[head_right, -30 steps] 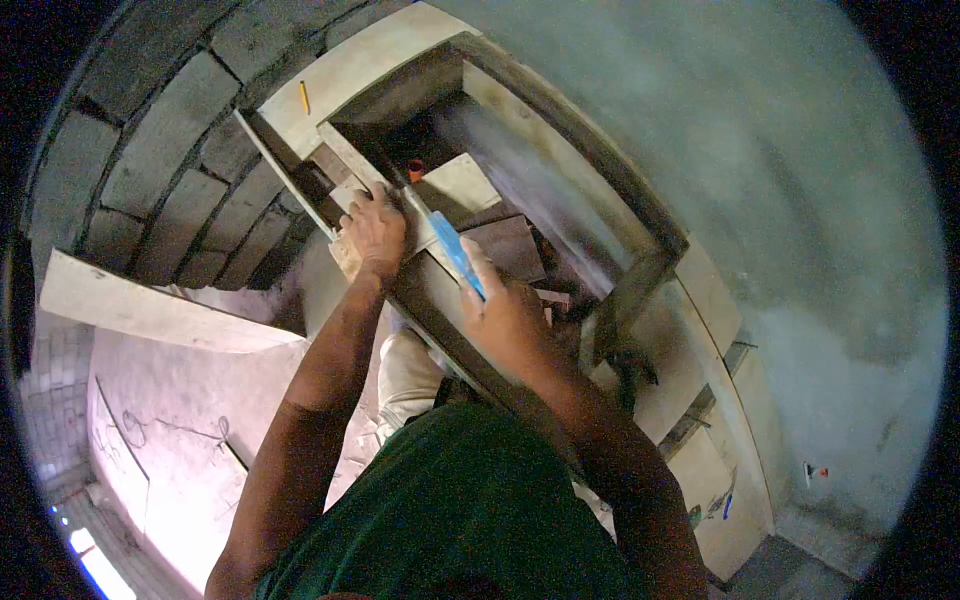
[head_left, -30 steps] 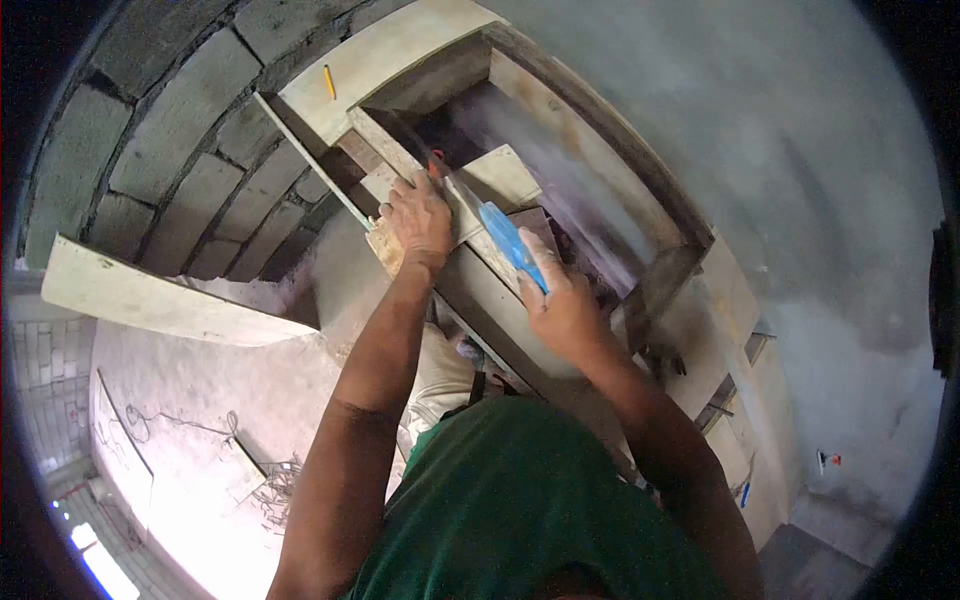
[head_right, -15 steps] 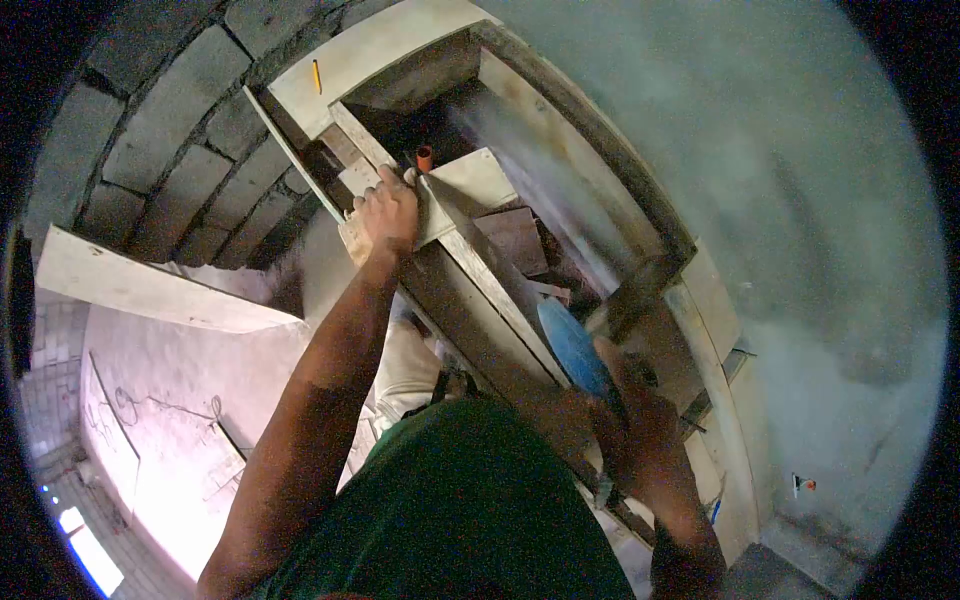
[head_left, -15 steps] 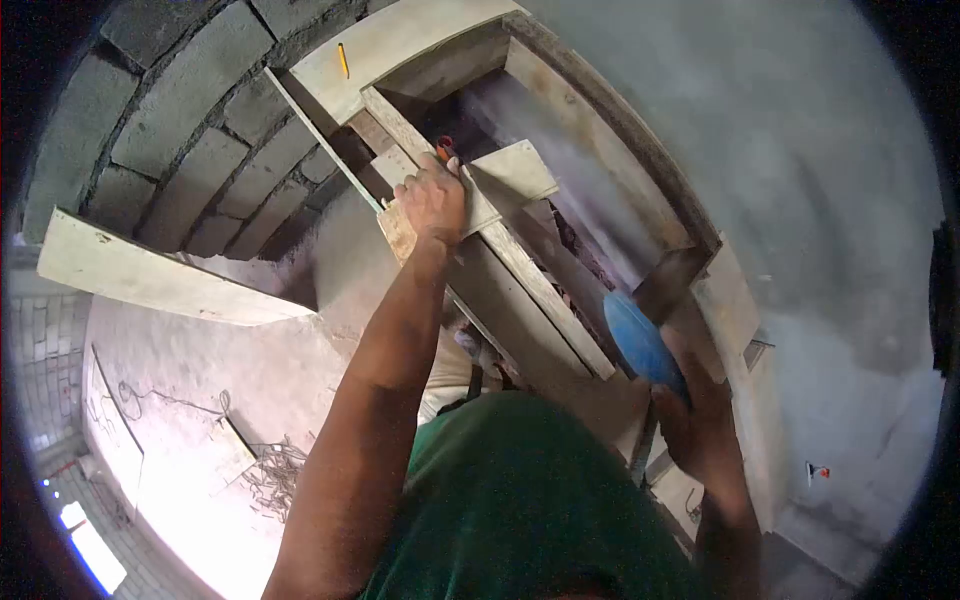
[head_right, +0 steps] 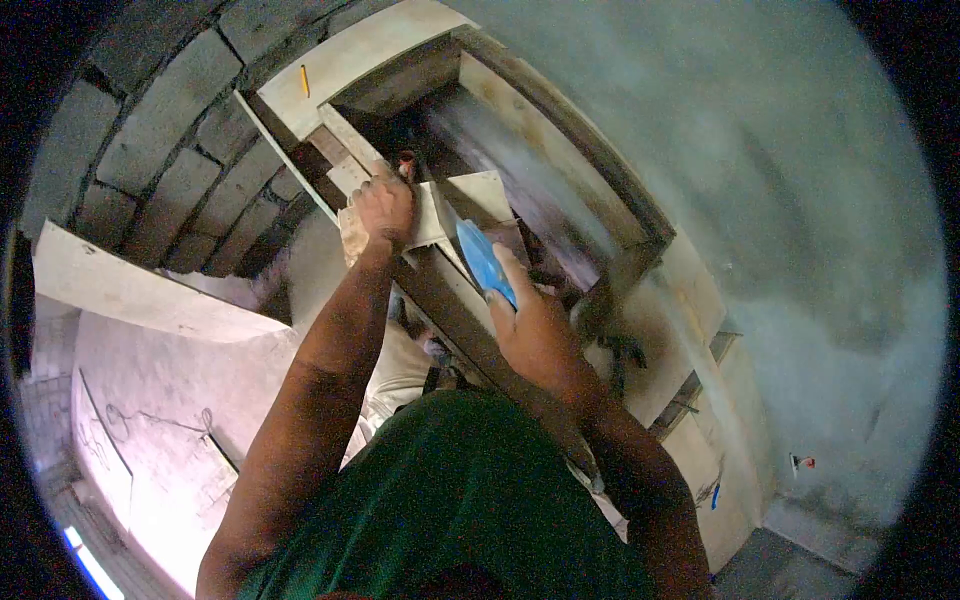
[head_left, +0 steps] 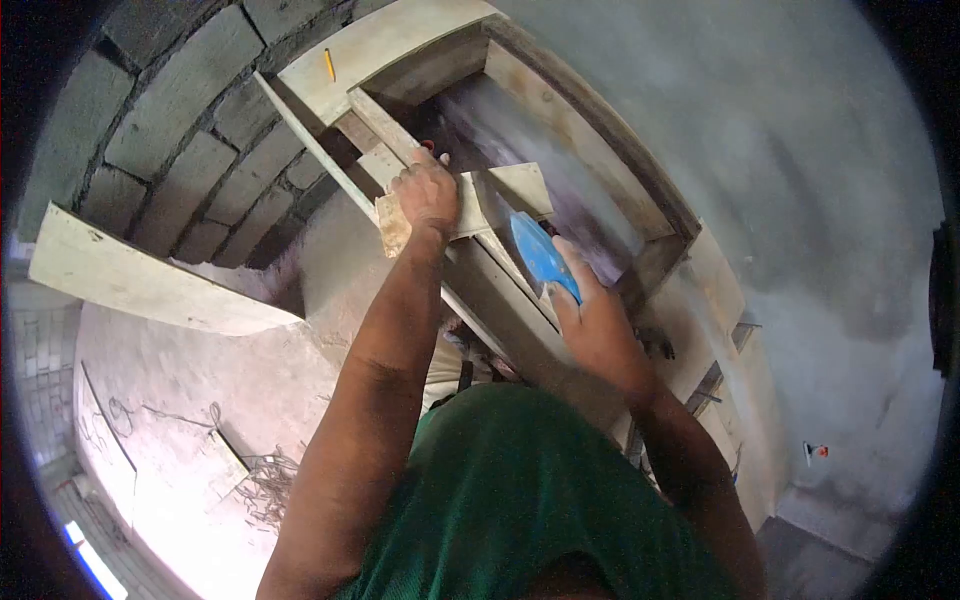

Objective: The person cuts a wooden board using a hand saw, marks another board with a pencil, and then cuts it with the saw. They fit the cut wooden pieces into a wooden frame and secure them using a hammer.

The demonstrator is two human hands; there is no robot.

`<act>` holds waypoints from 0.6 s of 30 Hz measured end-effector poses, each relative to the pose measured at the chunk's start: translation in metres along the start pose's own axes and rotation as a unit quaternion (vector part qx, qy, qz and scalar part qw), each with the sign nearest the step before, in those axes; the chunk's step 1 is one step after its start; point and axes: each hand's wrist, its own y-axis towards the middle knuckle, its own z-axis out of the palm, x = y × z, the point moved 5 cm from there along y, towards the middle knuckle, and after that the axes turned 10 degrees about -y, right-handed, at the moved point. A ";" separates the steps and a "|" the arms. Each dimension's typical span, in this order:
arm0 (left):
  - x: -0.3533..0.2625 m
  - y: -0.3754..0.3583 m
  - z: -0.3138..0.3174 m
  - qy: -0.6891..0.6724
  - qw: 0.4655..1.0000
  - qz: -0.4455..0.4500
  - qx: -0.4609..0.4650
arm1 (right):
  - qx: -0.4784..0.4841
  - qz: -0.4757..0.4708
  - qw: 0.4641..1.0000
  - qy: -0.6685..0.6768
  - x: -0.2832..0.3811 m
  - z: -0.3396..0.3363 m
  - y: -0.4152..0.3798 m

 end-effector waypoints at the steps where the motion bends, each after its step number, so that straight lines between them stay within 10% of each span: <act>1: -0.003 -0.004 -0.010 -0.017 0.999 -0.003 -0.043 | -0.027 -0.008 0.999 -0.022 -0.001 0.000 0.002; 10: -0.013 -0.002 -0.034 -0.002 0.999 0.033 -0.038 | -0.110 -0.121 0.980 -0.110 -0.017 0.015 0.039; 18: -0.017 0.002 -0.027 -0.026 0.999 0.025 -0.006 | 0.059 0.010 0.986 -0.153 0.011 -0.101 -0.057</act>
